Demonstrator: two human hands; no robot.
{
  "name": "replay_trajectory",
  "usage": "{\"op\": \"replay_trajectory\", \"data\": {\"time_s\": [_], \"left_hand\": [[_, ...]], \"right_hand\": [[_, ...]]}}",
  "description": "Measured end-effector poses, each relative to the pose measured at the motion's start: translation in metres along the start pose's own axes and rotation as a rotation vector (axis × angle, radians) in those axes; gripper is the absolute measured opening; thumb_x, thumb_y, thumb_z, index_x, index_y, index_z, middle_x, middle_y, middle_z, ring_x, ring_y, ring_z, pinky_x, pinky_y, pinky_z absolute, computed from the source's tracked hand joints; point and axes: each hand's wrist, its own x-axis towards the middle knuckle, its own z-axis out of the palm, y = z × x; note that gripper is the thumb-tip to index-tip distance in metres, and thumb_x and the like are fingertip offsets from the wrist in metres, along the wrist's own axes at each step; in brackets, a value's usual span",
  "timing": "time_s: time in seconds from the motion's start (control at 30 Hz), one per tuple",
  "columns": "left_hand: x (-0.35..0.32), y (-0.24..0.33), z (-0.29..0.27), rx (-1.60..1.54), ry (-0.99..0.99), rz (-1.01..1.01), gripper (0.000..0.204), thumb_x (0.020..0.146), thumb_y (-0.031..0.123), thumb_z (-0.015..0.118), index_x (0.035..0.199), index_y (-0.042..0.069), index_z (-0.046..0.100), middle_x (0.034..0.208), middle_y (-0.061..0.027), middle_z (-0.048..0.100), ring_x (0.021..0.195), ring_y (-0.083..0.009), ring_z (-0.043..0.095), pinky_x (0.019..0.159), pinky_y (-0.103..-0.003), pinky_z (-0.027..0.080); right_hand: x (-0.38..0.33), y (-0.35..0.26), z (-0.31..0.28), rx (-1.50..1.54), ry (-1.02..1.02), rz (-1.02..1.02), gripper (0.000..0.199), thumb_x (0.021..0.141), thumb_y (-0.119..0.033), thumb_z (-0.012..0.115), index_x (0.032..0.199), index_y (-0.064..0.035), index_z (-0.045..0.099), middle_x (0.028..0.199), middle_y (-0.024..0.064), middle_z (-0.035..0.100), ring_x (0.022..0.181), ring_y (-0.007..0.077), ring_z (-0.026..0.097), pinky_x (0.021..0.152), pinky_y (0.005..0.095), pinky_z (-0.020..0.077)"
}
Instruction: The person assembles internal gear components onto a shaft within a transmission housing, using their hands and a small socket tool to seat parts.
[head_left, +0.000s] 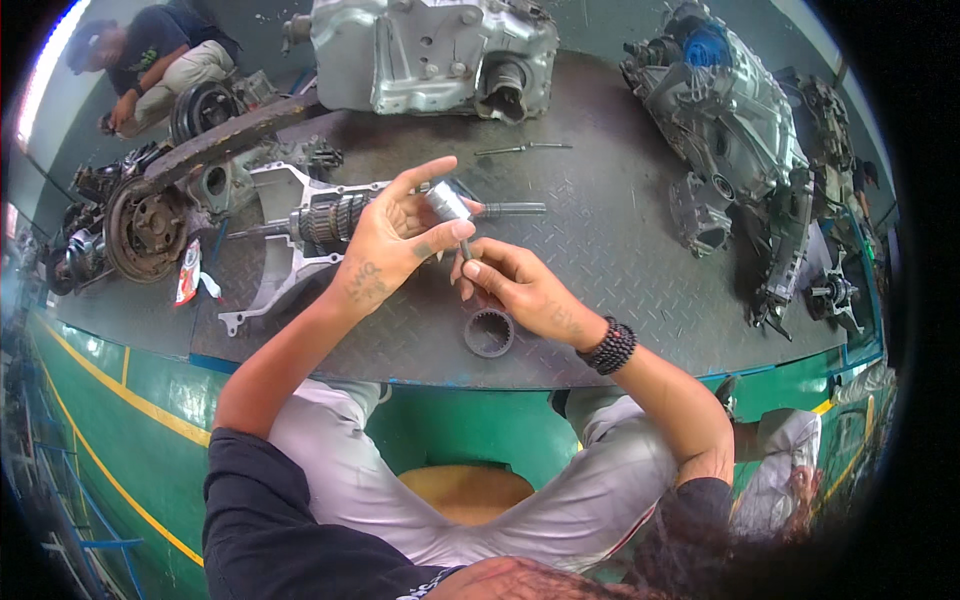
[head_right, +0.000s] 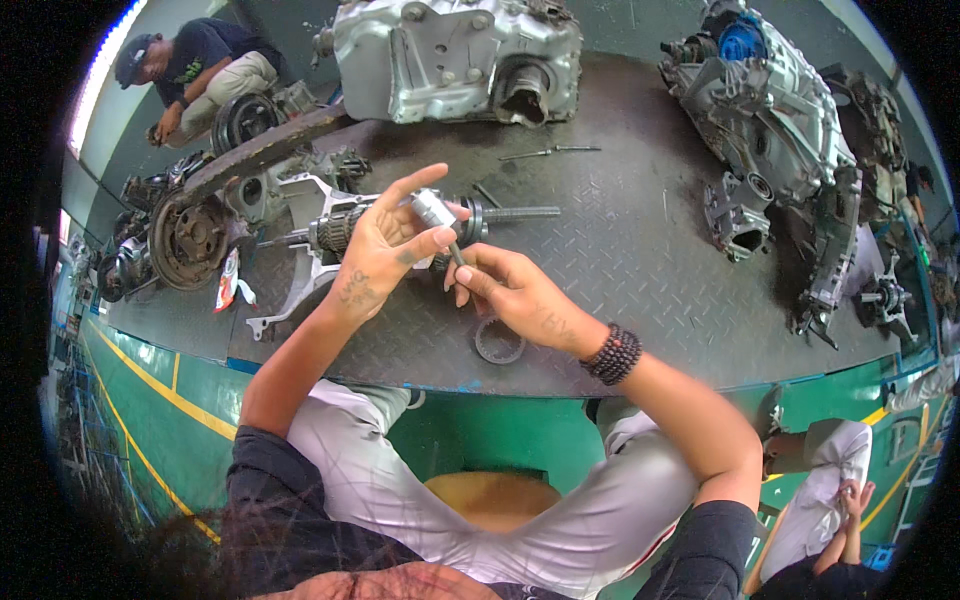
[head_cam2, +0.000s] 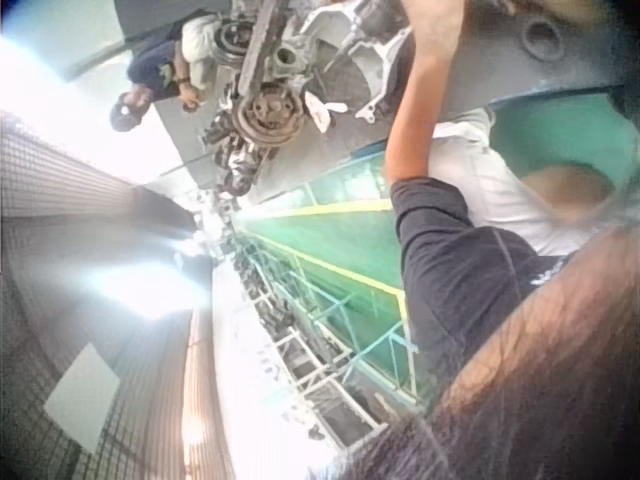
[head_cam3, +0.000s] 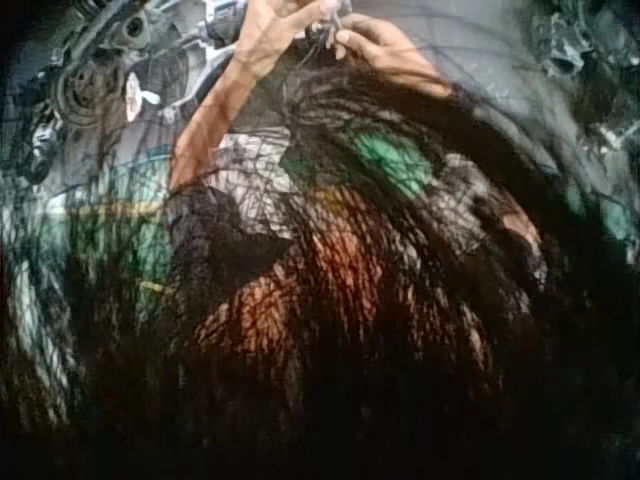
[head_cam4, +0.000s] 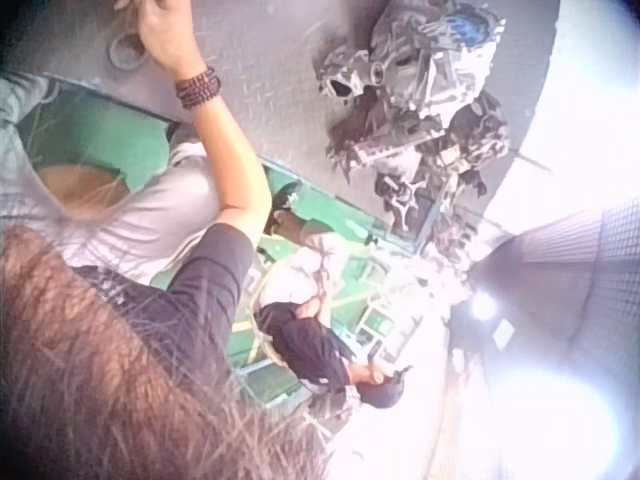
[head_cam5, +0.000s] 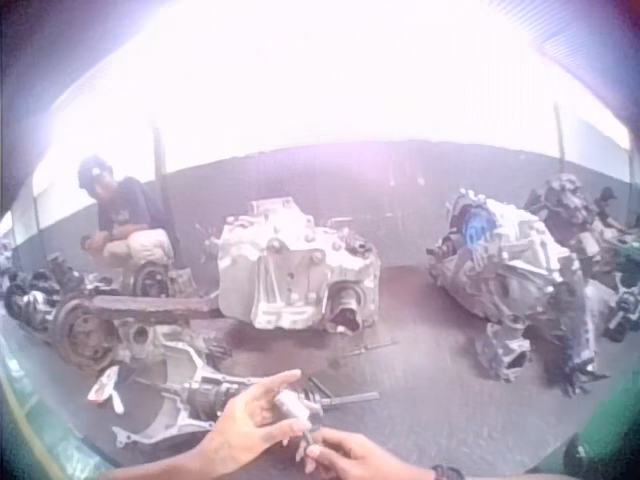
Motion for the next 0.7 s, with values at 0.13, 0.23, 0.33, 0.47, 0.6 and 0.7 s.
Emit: {"op": "replay_trajectory", "data": {"time_s": [0.13, 0.23, 0.33, 0.47, 0.6, 0.7], "left_hand": [[-0.008, -0.007, -0.006, -0.067, -0.010, -0.077, 0.058, 0.103, 0.026, 0.071, 0.151, 0.002, 0.049, 0.130, -0.0123, 0.068, 0.121, -0.0186, 0.063, 0.102, -0.033, 0.052], [-0.007, -0.014, -0.001, -0.084, -0.090, -0.020, 0.058, 0.109, 0.040, 0.059, 0.151, 0.001, 0.049, 0.133, -0.0118, 0.067, 0.124, -0.0177, 0.057, 0.108, -0.035, 0.047], [-0.007, -0.014, -0.002, -0.001, -0.034, 0.029, 0.052, 0.110, 0.038, 0.056, 0.147, 0.001, 0.052, 0.129, -0.0118, 0.068, 0.123, -0.0182, 0.059, 0.111, -0.035, 0.044], [-0.017, -0.019, -0.002, -0.044, -0.011, -0.058, 0.053, 0.110, 0.041, 0.056, 0.144, 0.000, 0.051, 0.122, -0.0154, 0.069, 0.117, -0.0201, 0.065, 0.093, -0.031, 0.054], [-0.015, -0.023, -0.002, -0.023, -0.030, -0.036, 0.055, 0.110, 0.045, 0.053, 0.144, 0.000, 0.051, 0.121, -0.0149, 0.069, 0.116, -0.0203, 0.065, 0.091, -0.032, 0.055], [-0.013, -0.028, -0.006, 0.076, -0.027, 0.021, 0.055, 0.111, 0.045, 0.052, 0.145, 0.001, 0.051, 0.122, -0.0139, 0.069, 0.113, -0.0192, 0.066, 0.091, -0.033, 0.055]], "right_hand": [[0.009, 0.005, 0.018, 0.012, 0.113, -0.051, 0.023, 0.112, -0.022, 0.051, 0.110, -0.0040, 0.065, 0.087, -0.0023, 0.063, 0.072, 0.0050, 0.052, 0.064, 0.0231, 0.0445], [0.004, 0.007, 0.019, -0.068, 0.195, -0.044, 0.021, 0.111, -0.019, 0.052, 0.109, -0.0038, 0.066, 0.082, -0.0022, 0.062, 0.065, 0.0055, 0.052, 0.059, 0.0236, 0.0433], [0.000, 0.008, 0.024, -0.022, 0.148, -0.007, 0.020, 0.111, -0.019, 0.053, 0.109, -0.0036, 0.066, 0.080, -0.0016, 0.062, 0.065, 0.0057, 0.053, 0.059, 0.0238, 0.0436], [-0.007, 0.003, 0.039, -0.096, 0.158, -0.092, 0.020, 0.111, -0.019, 0.053, 0.110, -0.0038, 0.066, 0.080, -0.0012, 0.062, 0.065, 0.0056, 0.054, 0.059, 0.0240, 0.0437], [-0.004, 0.006, 0.040, -0.051, 0.215, -0.044, 0.020, 0.112, -0.021, 0.053, 0.113, -0.0049, 0.065, 0.082, -0.0029, 0.061, 0.067, 0.0045, 0.052, 0.059, 0.0220, 0.0426], [-0.005, 0.003, 0.041, -0.008, 0.196, -0.013, 0.020, 0.112, -0.020, 0.053, 0.112, -0.0040, 0.065, 0.081, -0.0021, 0.062, 0.066, 0.0044, 0.053, 0.058, 0.0227, 0.0431]]}}
